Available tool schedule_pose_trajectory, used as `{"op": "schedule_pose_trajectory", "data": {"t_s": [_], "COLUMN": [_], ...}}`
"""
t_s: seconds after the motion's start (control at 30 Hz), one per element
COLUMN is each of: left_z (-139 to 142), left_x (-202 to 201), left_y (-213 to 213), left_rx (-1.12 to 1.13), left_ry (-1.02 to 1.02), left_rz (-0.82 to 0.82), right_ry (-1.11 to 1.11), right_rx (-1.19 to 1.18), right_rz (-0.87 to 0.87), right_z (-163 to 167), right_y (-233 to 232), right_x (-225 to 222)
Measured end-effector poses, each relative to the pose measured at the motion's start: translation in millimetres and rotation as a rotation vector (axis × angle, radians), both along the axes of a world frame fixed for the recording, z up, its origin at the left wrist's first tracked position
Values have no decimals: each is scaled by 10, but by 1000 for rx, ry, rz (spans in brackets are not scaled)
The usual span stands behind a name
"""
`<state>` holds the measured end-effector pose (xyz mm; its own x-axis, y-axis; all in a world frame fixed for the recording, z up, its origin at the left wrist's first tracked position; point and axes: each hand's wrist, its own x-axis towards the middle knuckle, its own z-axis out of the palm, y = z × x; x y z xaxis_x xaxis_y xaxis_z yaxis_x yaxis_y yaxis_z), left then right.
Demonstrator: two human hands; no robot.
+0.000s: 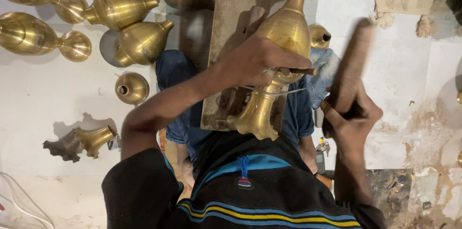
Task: The person sits on the floor and hammers a brass vase resting on a wooden block, holding a metal punch against the surface and striking it with a wooden mallet. They rotate and reposition the vase repeatedly to work different areas of its body and neck.
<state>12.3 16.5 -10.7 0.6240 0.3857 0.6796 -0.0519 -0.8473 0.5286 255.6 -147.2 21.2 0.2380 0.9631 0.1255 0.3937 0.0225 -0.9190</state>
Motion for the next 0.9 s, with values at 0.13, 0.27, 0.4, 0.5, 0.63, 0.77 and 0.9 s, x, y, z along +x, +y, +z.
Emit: {"op": "schedule_pose_trajectory", "data": {"t_s": [0.13,0.27,0.4,0.5,0.63,0.77,0.9], "left_z": [11,-14,1,68,179,285,358], "left_x": [20,119,208,266,248,280,405], "left_y": [115,256,380,394,374,397,394], "left_rx": [90,93,346,211,246,297,328], "left_ry": [105,209,17,162,399,462,476], "left_rz": [-71,-259,-241,-364,-454,-485,-525], "right_ry": [-26,-486,-304,-308,-321,-343,-324], "right_rx": [285,464,439,439,462,473,468], "right_rz": [-190,-88,-218,-243,-246,-234,-239], "right_z": [-6,-210,-646,-923,-1127,-1191,-1222], "right_y": [-140,-284,-465,-558,-620,-673,-726], "right_x": [-258,-250,-190,-169,-173,-141,-107]}}
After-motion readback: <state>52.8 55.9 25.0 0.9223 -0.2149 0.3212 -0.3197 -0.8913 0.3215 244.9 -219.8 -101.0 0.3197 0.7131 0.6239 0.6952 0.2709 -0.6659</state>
